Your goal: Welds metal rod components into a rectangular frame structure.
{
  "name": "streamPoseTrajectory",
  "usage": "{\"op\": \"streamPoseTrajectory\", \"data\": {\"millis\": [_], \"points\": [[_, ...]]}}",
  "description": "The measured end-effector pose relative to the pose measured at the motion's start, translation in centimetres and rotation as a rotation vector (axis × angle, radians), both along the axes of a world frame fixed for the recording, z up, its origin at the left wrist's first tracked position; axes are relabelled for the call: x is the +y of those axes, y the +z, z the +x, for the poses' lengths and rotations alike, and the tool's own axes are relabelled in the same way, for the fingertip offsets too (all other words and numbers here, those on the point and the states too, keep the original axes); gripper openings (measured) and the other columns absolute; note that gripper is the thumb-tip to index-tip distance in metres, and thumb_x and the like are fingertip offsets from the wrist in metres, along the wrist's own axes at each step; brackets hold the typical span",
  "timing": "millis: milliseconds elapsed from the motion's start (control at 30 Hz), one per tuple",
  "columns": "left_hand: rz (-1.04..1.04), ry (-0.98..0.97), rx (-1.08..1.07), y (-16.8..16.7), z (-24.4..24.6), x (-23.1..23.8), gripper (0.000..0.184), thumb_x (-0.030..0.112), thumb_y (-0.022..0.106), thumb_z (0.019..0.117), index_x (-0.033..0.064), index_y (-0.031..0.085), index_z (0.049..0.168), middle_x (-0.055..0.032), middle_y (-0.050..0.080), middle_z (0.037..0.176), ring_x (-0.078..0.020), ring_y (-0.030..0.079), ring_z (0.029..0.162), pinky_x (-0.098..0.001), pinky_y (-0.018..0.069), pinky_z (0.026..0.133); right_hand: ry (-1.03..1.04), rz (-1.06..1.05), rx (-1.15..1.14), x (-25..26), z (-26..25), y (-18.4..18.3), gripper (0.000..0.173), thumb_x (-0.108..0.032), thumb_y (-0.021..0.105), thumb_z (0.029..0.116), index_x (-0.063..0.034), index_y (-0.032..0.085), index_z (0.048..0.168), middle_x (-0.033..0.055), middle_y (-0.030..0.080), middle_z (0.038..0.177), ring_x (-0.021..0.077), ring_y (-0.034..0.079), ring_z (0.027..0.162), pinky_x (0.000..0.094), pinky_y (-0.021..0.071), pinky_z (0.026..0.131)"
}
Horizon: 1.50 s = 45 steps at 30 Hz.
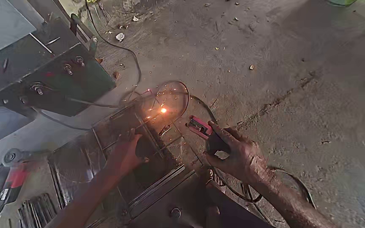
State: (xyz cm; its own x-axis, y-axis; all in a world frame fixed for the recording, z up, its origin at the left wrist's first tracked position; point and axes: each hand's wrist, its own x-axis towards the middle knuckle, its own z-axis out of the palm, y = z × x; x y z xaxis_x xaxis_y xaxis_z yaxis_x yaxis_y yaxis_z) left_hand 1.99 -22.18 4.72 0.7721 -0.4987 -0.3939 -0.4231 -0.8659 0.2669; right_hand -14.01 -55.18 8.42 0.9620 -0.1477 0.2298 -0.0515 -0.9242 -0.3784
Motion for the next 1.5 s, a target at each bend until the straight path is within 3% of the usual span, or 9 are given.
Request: {"op": "streamPoseTrajectory", "data": {"millis": [233, 367, 533, 767, 1000, 1500], "points": [[-0.006, 0.0, -0.039, 0.0, -0.2, 0.0, 0.104, 0.054, 0.092, 0.0676, 0.012, 0.047, 0.152, -0.0214, 0.033, 0.165, -0.0386, 0.037, 0.151, -0.0572, 0.0257, 0.124, -0.017, 0.004, 0.023, -0.4, -0.5, -0.5, 0.081, -0.06, 0.072, 0.0755, -0.0238, 0.059, 0.147, 0.0096, 0.073, 0.112, 0.0252, 0.072, 0.082, 0.0477, 0.0565, 0.06], [0.049, 0.01, -0.049, -0.5, -0.2, -0.6, 0.125, 0.065, 0.092, 0.0585, 0.021, 0.034, 0.16, -0.0205, 0.024, 0.169, -0.0407, 0.028, 0.154, -0.0609, 0.0197, 0.125, -0.016, -0.007, 0.016, -0.6, -1.1, -0.4, 0.082, -0.06, 0.073, 0.0748, -0.0231, 0.059, 0.147, 0.0097, 0.073, 0.11, 0.0249, 0.071, 0.08, 0.0471, 0.0557, 0.059], [-0.12, 0.03, -0.126, -1.2, 0.1, -0.7, 0.122, 0.053, 0.096, 0.0514, 0.0176, 0.039, 0.154, -0.0187, 0.048, 0.152, -0.0387, 0.047, 0.141, -0.0552, 0.0387, 0.117, -0.042, 0.007, 0.0, -0.9, -2.1, -0.1, 0.082, -0.06, 0.073, 0.0744, -0.0239, 0.059, 0.146, 0.0093, 0.073, 0.111, 0.024, 0.071, 0.083, 0.0468, 0.0561, 0.061], [-0.146, 0.135, -0.194, 0.3, 1.1, 0.7, 0.121, 0.053, 0.097, 0.0495, 0.0123, 0.042, 0.15, -0.0244, 0.05, 0.149, -0.0441, 0.054, 0.133, -0.0612, 0.0495, 0.104, -0.069, 0.054, -0.031, -1.9, -4.3, 1.0, 0.082, -0.06, 0.073, 0.0758, -0.0202, 0.06, 0.146, 0.0113, 0.072, 0.109, 0.0223, 0.07, 0.084, 0.045, 0.0555, 0.063], [-0.065, 0.271, -0.103, -0.2, 2.5, 1.1, 0.128, 0.058, 0.098, 0.0521, 0.0169, 0.033, 0.155, -0.0236, 0.051, 0.148, -0.0434, 0.057, 0.13, -0.0624, 0.049, 0.104, -0.034, 0.064, -0.013, -1.8, -5.6, 1.4, 0.083, -0.064, 0.071, 0.0759, -0.0223, 0.059, 0.147, 0.0103, 0.072, 0.108, 0.0204, 0.069, 0.082, 0.0428, 0.0544, 0.062], [-0.09, 0.239, -0.101, -0.3, 2.5, 1.1, 0.124, 0.057, 0.098, 0.0541, 0.015, 0.035, 0.153, -0.0227, 0.05, 0.148, -0.0427, 0.052, 0.135, -0.0616, 0.0435, 0.11, 0.023, 0.036, 0.01, -0.4, -5.6, 0.0, 0.079, -0.06, 0.072, 0.0772, -0.0241, 0.059, 0.147, 0.0075, 0.072, 0.109, 0.0195, 0.07, 0.081, 0.0415, 0.055, 0.058]]}}
